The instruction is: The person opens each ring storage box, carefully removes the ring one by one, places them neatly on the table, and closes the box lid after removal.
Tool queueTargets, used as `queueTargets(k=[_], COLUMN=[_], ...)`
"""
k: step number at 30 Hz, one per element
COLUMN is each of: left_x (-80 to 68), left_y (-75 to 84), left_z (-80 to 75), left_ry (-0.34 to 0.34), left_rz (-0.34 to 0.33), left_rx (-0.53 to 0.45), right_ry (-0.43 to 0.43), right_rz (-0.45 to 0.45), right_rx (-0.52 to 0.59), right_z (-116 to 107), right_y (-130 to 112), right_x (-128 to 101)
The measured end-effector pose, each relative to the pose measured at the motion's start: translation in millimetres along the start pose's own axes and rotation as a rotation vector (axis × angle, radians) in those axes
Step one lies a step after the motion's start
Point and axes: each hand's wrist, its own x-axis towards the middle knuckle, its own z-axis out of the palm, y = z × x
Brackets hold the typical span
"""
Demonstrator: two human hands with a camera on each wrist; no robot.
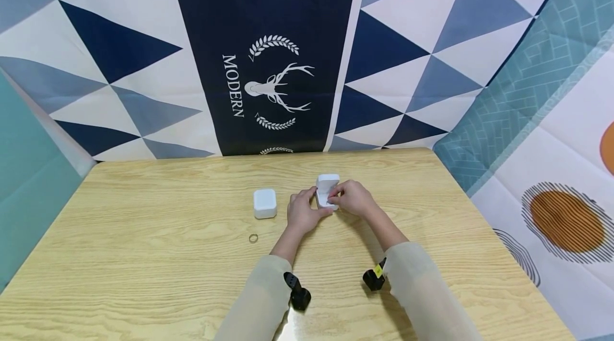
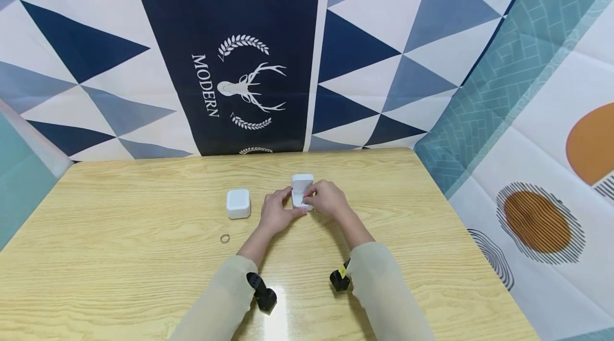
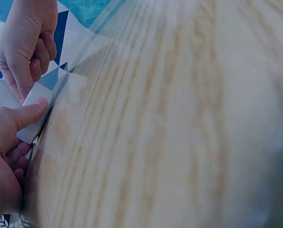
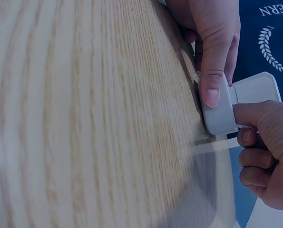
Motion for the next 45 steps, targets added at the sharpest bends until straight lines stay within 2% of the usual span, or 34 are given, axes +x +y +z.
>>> queueTargets(k=[12, 26, 29, 36, 39, 45], left_x=[0.7, 0.5, 0.5, 0.4, 0.4, 0.3], left_y=[-0.9, -1.6, -1.3, -0.6, -0.7, -0.8], left_z=[-0.2, 0.1, 0.0, -0.9, -1.0, -0.7], left_ry=[0.005, 0.012, 0.006, 0.0, 0.003, 0.001], left_rz=[0.008, 0.01, 0.007, -0.002, 0.002, 0.001], left_rx=[-0.002, 0.006, 0.003, 0.003, 0.007, 0.009], right_ry=[0.004, 0.004, 0.014, 0.041, 0.037, 0.034], right_rz=[-0.051, -0.05, -0.056, -0.154, -0.168, -0.169], right_rx=[-0.059, -0.088, -0.118, -0.25, -0.291, -0.259], right_z=[0.8, 2.6, 1.3, -2.9, -3.3, -0.4], right_y=[-1.1, 0.9, 0.5, -5.2, -7.2, -3.1], right_x=[0.6, 2.7, 2.7, 1.5, 1.3, 2.6])
